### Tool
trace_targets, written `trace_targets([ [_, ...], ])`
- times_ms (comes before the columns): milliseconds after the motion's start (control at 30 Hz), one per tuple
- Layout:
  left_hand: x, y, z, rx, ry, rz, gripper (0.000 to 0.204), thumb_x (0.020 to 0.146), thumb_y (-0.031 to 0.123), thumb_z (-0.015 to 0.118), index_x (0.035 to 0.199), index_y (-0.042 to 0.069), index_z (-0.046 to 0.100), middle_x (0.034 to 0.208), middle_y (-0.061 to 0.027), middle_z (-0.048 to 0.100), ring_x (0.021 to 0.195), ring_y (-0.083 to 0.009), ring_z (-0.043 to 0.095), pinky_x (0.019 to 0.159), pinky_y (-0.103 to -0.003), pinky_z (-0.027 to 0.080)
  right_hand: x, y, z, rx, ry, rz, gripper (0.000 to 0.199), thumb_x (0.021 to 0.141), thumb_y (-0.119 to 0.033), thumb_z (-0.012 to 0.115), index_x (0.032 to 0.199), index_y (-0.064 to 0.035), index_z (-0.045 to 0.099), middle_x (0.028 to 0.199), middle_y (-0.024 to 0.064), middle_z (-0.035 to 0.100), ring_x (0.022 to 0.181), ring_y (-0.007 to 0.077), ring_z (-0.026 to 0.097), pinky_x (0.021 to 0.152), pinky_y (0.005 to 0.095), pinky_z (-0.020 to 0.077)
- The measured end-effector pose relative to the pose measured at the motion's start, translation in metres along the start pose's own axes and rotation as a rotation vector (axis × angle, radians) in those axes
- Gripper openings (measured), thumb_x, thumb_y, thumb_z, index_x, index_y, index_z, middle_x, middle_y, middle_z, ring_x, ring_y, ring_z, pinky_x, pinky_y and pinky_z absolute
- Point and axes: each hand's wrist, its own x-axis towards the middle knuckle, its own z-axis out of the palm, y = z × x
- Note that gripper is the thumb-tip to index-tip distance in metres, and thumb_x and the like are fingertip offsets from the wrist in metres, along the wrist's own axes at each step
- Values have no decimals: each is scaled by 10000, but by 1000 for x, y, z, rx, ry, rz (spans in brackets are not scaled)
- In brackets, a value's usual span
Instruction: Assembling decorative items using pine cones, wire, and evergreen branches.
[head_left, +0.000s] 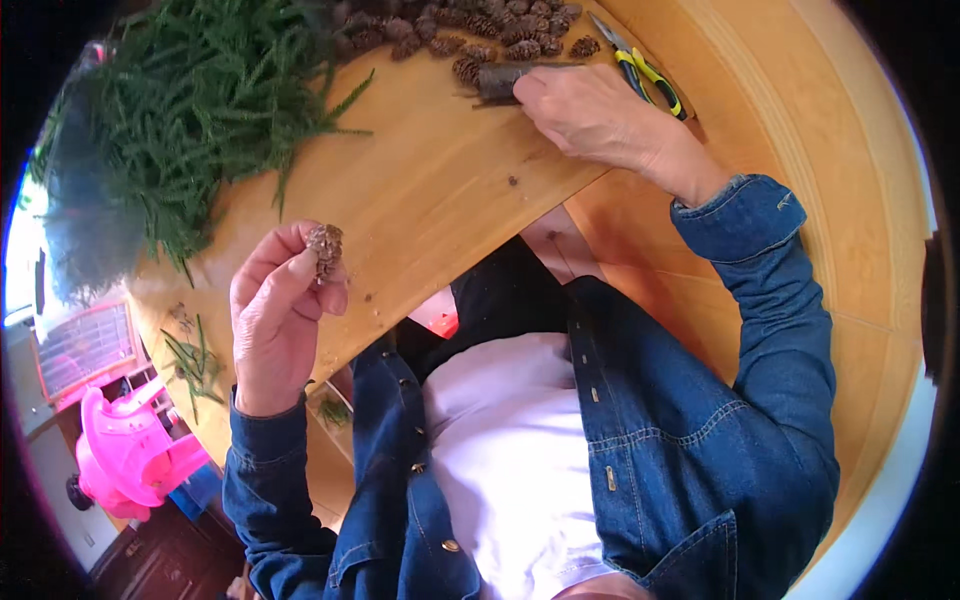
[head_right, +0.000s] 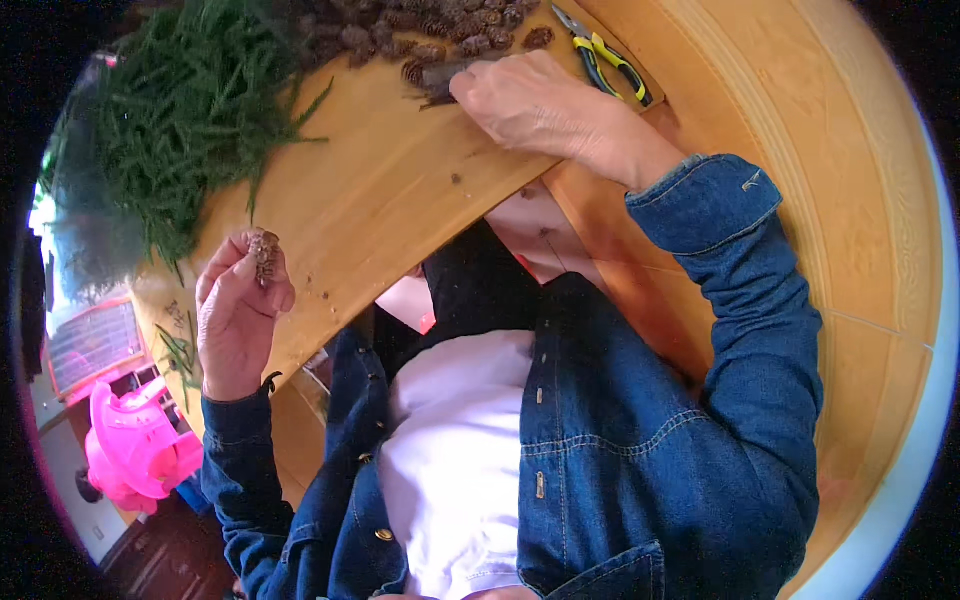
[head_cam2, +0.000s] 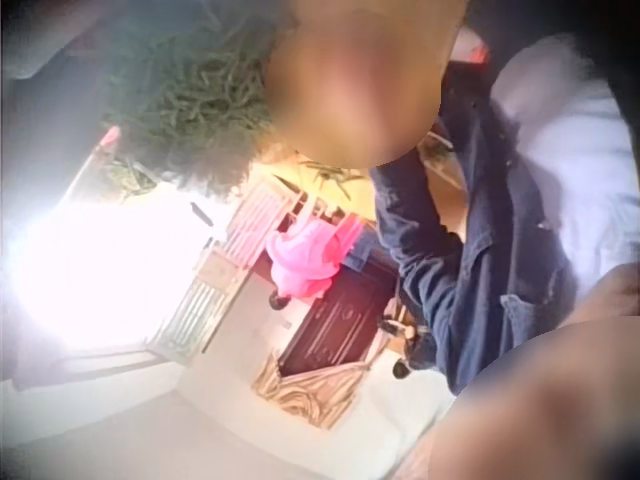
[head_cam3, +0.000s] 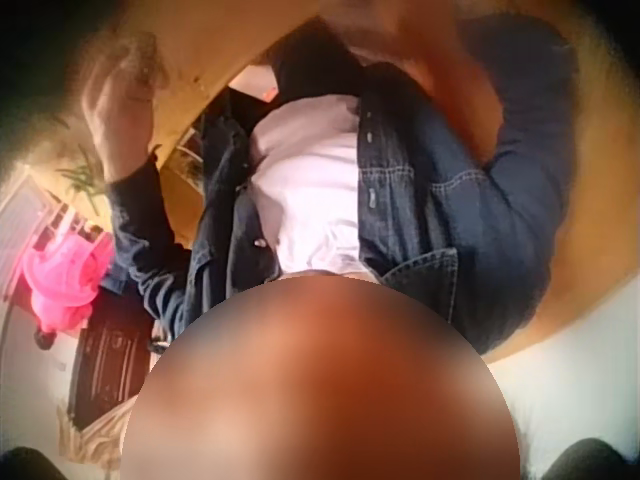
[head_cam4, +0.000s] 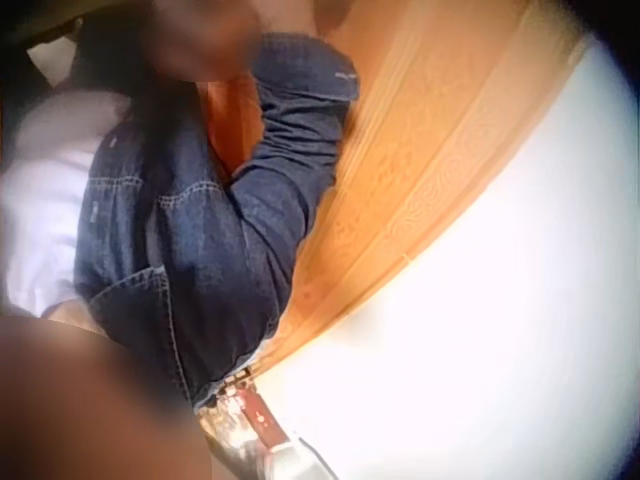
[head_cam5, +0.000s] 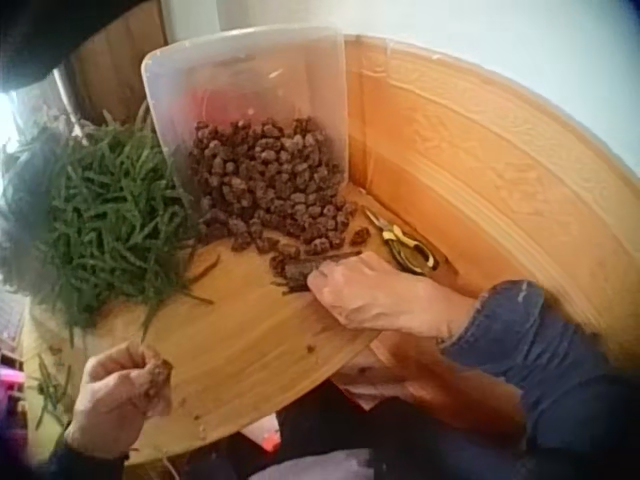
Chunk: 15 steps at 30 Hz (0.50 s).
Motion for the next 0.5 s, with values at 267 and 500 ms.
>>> trace_targets([
  [267,-25,-36,8,-483,-115,-5,320,879,144,529,1109,-80,541,808,-89,560,677,-140,517,620,-277,430,7,-8,3,68,85,-104,62,811,-47,546,849,-29,500,837,138,554,748,341,585,601,419,474],
  [500,-32,-52,-2,-519,-149,42,336,879,139,528,1122,-94,538,846,-89,568,679,-139,515,633,-278,441,6,-20,2,118,217,-149,136,804,0,563,934,-30,534,890,134,545,769,334,574,628,390,476],
])
